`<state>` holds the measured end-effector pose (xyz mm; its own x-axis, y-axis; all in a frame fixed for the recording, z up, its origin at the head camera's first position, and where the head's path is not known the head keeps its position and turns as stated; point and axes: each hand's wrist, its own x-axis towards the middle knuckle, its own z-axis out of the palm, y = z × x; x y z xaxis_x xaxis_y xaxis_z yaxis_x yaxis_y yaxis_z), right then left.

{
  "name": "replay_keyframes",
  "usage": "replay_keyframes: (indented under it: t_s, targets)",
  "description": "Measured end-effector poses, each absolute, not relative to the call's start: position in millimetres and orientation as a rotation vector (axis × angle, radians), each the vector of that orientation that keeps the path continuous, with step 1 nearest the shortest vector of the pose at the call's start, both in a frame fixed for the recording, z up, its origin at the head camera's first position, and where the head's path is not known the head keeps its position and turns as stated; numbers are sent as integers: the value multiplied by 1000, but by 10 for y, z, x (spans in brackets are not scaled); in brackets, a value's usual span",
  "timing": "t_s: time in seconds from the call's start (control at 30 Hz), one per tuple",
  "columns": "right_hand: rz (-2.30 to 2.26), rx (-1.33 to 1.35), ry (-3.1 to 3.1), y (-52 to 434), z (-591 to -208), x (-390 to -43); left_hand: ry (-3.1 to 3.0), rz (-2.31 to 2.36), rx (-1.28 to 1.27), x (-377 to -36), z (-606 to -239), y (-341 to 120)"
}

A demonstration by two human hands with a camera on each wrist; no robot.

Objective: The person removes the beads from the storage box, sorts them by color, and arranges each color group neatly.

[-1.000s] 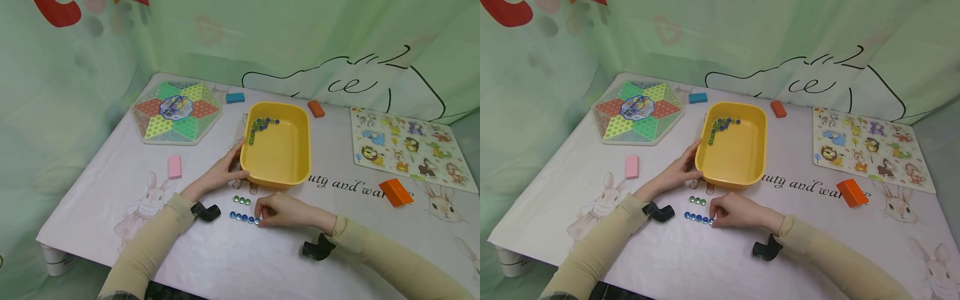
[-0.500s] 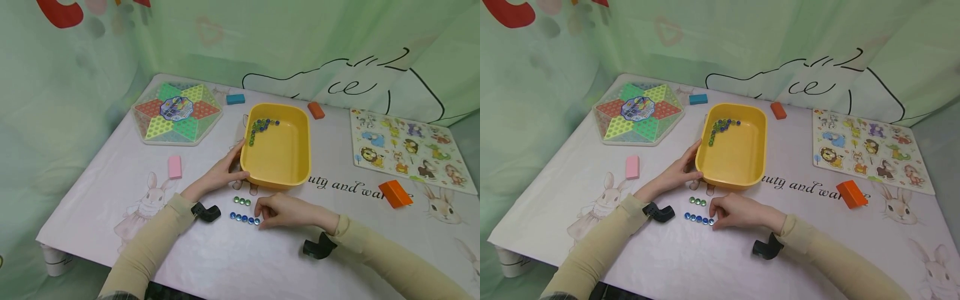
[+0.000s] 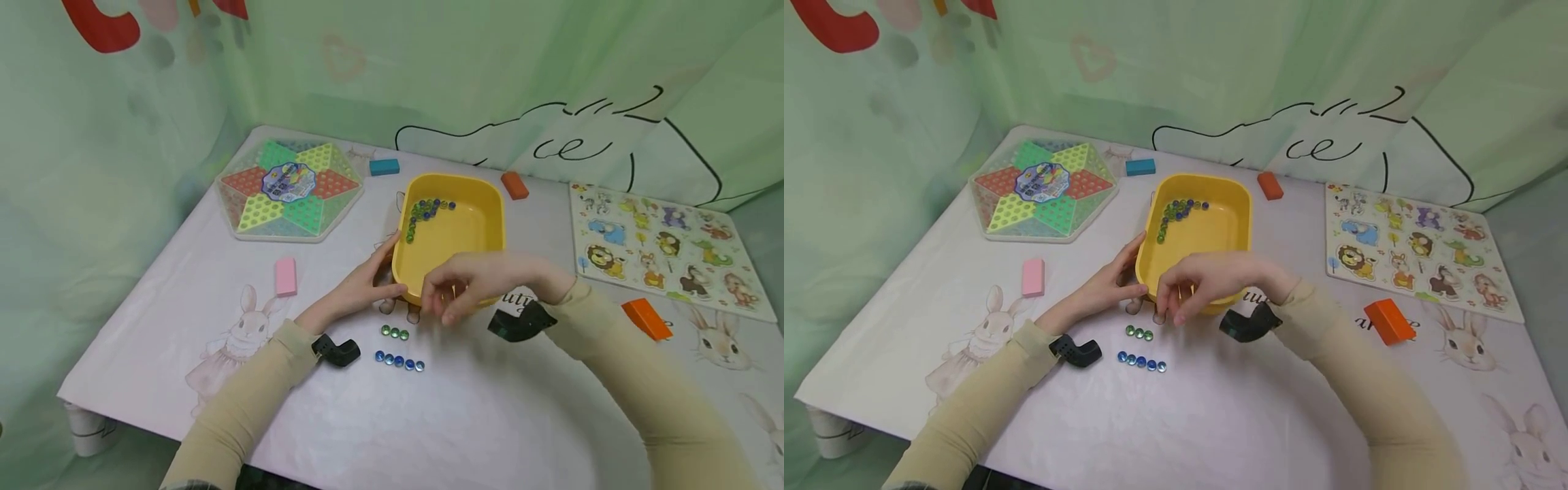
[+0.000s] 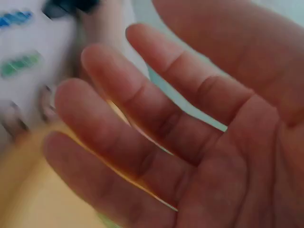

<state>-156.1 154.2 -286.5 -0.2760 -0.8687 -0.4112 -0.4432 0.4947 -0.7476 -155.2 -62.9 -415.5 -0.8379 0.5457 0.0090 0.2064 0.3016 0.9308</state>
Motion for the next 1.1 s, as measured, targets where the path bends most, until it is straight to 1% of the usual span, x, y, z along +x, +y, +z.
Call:
replay_keyframes:
  t_s: [0.1, 0.2, 0.47, 0.63, 0.9, 0.97, 1.1]
  targets:
    - [-610, -1030, 1956, 1528, -2790, -1791, 2277, 1543, 682, -1546, -4153, -634]
    - [-597, -972, 2041, 1504, -2796, -2003, 2287, 1536, 689, -1546, -4158, -642]
    - [-594, -857, 2348, 1434, -3038, -2360, 2268, 1536, 733, -1558, -4179, -646]
    - [-520, -791, 2501, 1381, -3214, -2440, 2270, 1539, 732, -1551, -4141, -636]
    - [-421, -734, 2570, 1332, -3371, -2441, 2247, 1513, 709, -1420, -3838, -639]
    - [-418, -725, 2569, 1318, -3385, -2432, 2245, 1518, 701, -1428, -3860, -641]
    - [-401, -721, 2570, 1279, -3394, -2423, 2261, 1529, 698, -1496, -4028, -638]
